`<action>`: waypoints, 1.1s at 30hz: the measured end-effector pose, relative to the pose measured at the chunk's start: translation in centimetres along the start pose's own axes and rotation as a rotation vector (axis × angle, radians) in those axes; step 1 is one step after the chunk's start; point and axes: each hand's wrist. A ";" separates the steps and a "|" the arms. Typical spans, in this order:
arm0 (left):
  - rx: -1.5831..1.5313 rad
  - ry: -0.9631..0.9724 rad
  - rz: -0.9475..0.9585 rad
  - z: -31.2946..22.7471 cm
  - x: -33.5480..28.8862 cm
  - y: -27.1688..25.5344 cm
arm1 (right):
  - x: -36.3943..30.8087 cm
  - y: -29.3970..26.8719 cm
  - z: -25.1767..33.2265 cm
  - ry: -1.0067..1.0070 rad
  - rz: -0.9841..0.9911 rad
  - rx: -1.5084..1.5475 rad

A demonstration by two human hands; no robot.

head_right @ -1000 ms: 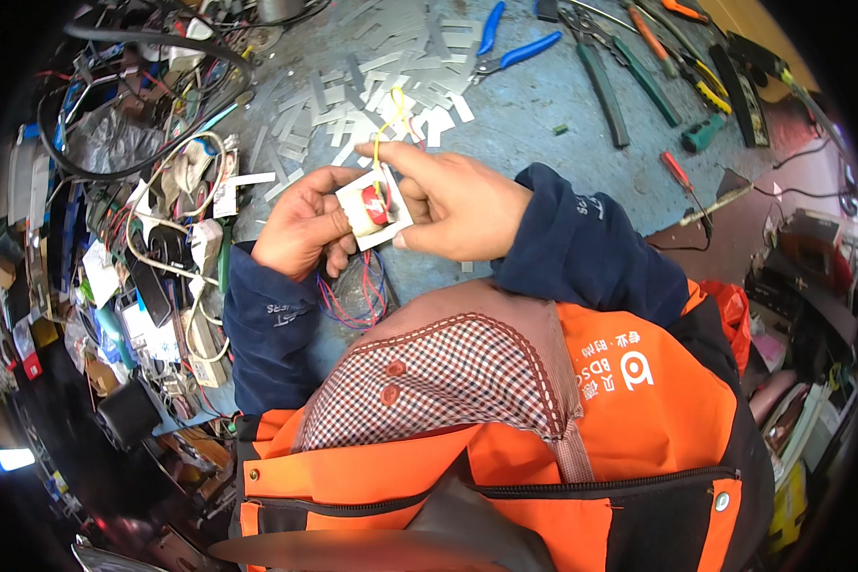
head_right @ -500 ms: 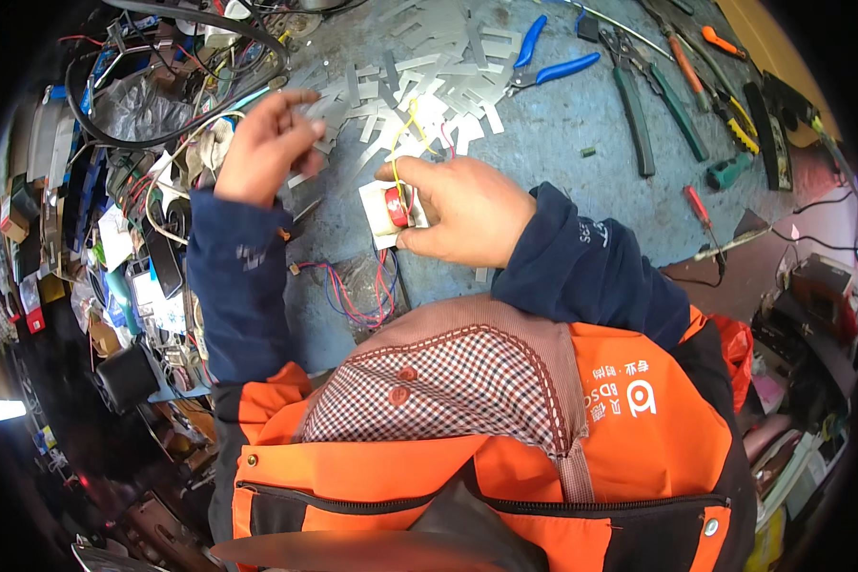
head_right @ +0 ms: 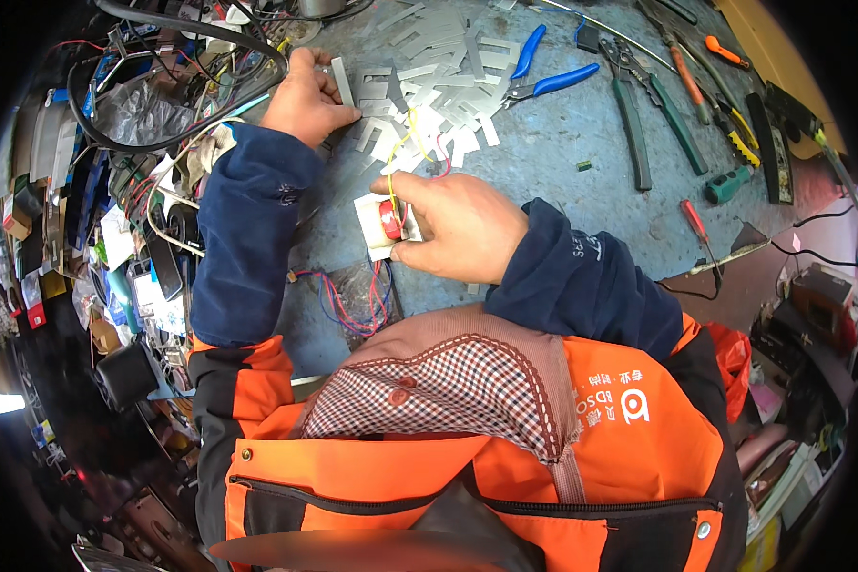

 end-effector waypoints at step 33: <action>-0.767 -0.210 -0.392 -2.6 -11.3 -3.6 | -0.3 0.5 0.5 0.168 0.033 0.063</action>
Point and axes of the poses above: each hand's wrist, its own x-axis towards the middle knuckle, its own y-axis out of the palm, z = x × y, and after that the axes turned 5 degrees about y, right-handed
